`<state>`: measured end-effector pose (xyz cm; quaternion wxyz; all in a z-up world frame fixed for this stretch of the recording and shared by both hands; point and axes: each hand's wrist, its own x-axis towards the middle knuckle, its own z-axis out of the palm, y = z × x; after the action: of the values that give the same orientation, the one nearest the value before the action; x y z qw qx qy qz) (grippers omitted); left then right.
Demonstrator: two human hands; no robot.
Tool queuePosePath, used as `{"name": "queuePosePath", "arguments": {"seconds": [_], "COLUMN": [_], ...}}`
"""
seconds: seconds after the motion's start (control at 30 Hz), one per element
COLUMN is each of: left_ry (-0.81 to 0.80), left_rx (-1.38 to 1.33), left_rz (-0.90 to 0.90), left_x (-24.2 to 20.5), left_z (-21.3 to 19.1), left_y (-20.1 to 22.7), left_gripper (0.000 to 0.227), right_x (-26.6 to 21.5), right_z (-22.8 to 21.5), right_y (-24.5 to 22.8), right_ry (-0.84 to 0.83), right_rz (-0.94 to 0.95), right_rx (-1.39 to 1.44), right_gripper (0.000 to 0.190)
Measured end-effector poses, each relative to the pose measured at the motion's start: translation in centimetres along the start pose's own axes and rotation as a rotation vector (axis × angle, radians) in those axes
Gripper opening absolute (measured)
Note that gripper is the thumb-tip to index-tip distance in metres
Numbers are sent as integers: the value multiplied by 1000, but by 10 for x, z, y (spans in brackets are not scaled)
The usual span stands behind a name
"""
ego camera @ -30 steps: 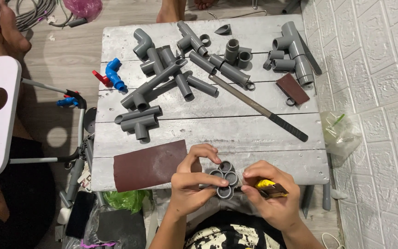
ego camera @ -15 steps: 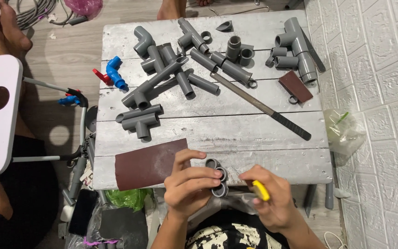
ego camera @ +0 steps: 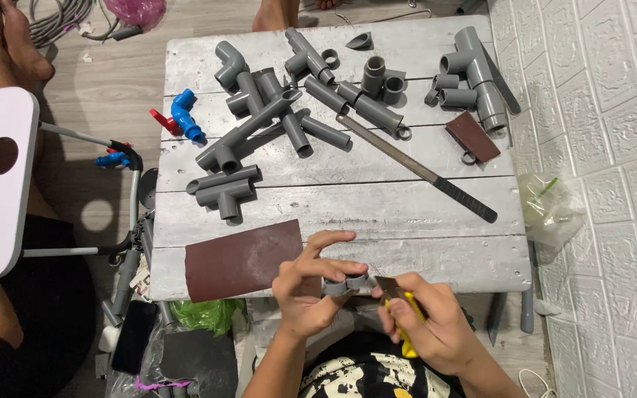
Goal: The person is sanding small grey plastic rings on a piece of sandpaper and then using a utility knife to trim the edges.
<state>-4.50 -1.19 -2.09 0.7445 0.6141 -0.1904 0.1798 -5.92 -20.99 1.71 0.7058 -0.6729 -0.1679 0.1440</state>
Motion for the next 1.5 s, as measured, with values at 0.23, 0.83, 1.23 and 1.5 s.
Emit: {"name": "queuePosePath", "arguments": {"seconds": [0.23,0.83,1.23,1.5], "left_ry": [38,-90,-53,-57], "left_rx": [-293,-550,-634,-623], "left_rz": [-434,-804,-859,-838], "left_x": [-1,8,3,1], "left_z": [4,1,-1,-5], "left_y": [14,22,12,9], "left_gripper": [26,44,47,44], "right_x": [9,6,5,5], "right_z": [-6,-21,-18,-15], "right_y": [-4,-7,-17,-14], "right_ry": [65,150,133,151], "right_rz": [-64,-416,-439,-437], "right_rx": [-214,-930,-1043,-1041], "right_gripper": [16,33,35,33]}}
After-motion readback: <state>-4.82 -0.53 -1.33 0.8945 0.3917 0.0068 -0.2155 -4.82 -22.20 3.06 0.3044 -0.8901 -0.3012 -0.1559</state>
